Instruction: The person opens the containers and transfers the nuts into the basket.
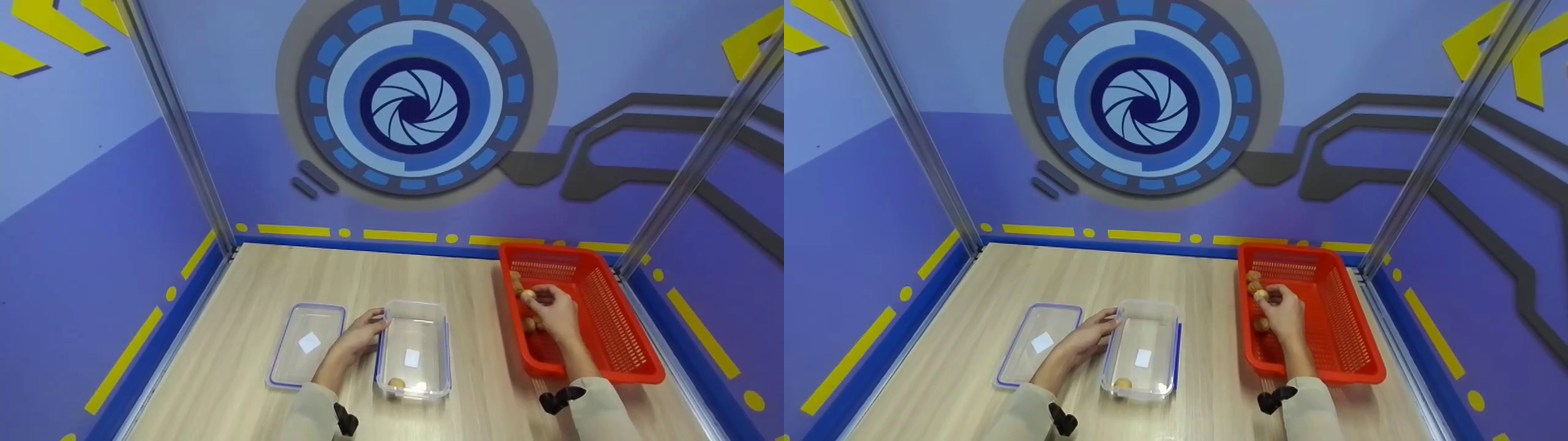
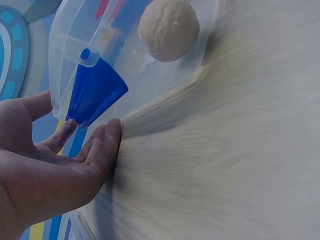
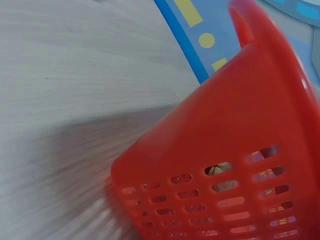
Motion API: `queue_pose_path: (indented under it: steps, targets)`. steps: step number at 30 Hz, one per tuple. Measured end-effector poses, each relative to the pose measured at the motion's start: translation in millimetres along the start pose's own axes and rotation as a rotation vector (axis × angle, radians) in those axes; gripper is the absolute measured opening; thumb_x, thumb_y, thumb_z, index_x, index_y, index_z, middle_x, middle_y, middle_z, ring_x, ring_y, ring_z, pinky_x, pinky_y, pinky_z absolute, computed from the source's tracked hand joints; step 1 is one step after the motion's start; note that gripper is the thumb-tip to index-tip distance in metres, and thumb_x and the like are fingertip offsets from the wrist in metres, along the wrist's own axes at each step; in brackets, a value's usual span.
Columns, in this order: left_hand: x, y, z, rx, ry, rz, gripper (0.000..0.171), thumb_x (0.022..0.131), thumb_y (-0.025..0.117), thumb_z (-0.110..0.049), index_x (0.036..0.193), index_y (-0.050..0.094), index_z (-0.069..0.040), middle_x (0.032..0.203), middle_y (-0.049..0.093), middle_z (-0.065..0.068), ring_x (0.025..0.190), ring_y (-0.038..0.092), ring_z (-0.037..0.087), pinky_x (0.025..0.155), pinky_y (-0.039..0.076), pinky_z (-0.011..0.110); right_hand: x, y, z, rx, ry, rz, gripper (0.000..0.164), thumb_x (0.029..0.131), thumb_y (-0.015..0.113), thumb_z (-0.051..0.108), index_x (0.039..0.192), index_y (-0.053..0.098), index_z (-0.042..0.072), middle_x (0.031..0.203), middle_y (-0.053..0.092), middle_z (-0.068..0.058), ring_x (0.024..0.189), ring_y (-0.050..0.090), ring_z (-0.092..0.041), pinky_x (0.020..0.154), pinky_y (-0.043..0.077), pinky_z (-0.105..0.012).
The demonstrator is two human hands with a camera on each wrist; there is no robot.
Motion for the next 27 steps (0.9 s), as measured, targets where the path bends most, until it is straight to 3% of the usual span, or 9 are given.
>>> queue_pose_path:
  steps: [23, 27]
  targets:
    - [-1.9, 0.4, -1.0, -0.007, 0.009, 0.004, 0.055, 0.11, 0.057, -0.02, 0.158, 0.041, 0.0, 0.156, 0.044, 0.027, 0.132, 0.058, 0.042, 0.101, 0.056, 0.049, -0.5, 0.2, 1.4, -0.039, 0.007, 0.003, 0.04, 0.097, 0.081, 0.025, 0.125, 0.069, -0.001, 0.118, 0.074, -0.021, 0.11, 0.071, -0.034, 0.083, 0.049, -0.013]
    - [-1.1, 1.0, -1.1, -0.011, 0.011, -0.001, 0.055, 0.11, 0.057, -0.019, 0.158, 0.041, 0.0, 0.155, 0.045, 0.028, 0.131, 0.058, 0.042, 0.101, 0.056, 0.049, -1.6, 0.3, 0.7, -0.053, 0.014, 0.005, 0.037, 0.098, 0.079, 0.023, 0.125, 0.069, -0.001, 0.117, 0.074, -0.02, 0.109, 0.07, -0.033, 0.086, 0.055, -0.021]
Point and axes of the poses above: each hand's wrist, its own x-axis towards the middle knuckle, its own y-axis out of the palm, z = x × y, the point moved 6 cm from there along x, towards the middle knuckle
